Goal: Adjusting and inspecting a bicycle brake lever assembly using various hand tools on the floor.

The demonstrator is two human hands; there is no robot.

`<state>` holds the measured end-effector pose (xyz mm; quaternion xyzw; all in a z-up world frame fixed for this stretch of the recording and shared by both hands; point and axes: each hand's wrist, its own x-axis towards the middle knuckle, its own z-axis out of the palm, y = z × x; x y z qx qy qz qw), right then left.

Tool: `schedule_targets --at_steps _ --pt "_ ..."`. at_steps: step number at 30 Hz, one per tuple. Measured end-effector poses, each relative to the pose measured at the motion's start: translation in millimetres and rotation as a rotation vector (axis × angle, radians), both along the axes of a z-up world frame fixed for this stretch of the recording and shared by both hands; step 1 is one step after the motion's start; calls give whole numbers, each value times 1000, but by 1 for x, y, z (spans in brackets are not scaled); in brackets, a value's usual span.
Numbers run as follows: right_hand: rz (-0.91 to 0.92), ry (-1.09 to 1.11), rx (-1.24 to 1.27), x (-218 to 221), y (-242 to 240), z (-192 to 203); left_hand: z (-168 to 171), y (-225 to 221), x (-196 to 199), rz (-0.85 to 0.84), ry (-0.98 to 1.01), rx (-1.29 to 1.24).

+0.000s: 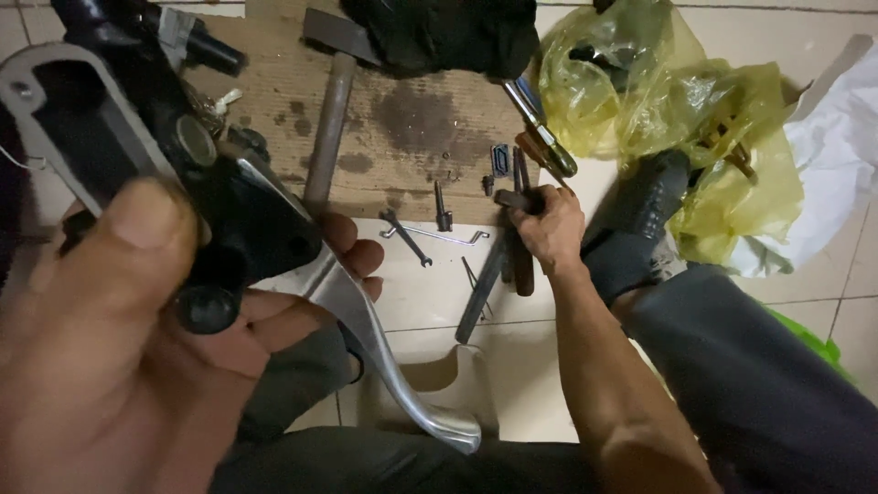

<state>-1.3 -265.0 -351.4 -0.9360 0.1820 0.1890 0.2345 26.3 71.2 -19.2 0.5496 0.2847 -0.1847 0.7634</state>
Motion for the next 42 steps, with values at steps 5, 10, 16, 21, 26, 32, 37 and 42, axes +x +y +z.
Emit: schedule_targets --at_steps 5,10,16,21,26,32,37,42 --pt "87 6 -94 2 4 0 0 -1 -7 -5 -80 -88" --pt "289 -403 -244 -6 8 -32 3 -2 -3 -61 -69 -72" --pt "282 -285 -292 -8 12 -41 4 -6 -7 116 -23 -66" --pt "509 -517 -311 -15 30 -30 -1 -1 -9 44 -63 -89" --pt "704 -489 -136 -9 58 -36 -5 5 -10 1 -115 -148" --pt "661 -316 132 -15 68 -54 23 -21 15 153 321 217" --pt "640 -225 248 -11 69 -53 4 -4 -9 60 -175 -154" --pt "597 -165 244 -10 72 -53 -4 2 -10 150 108 -104"
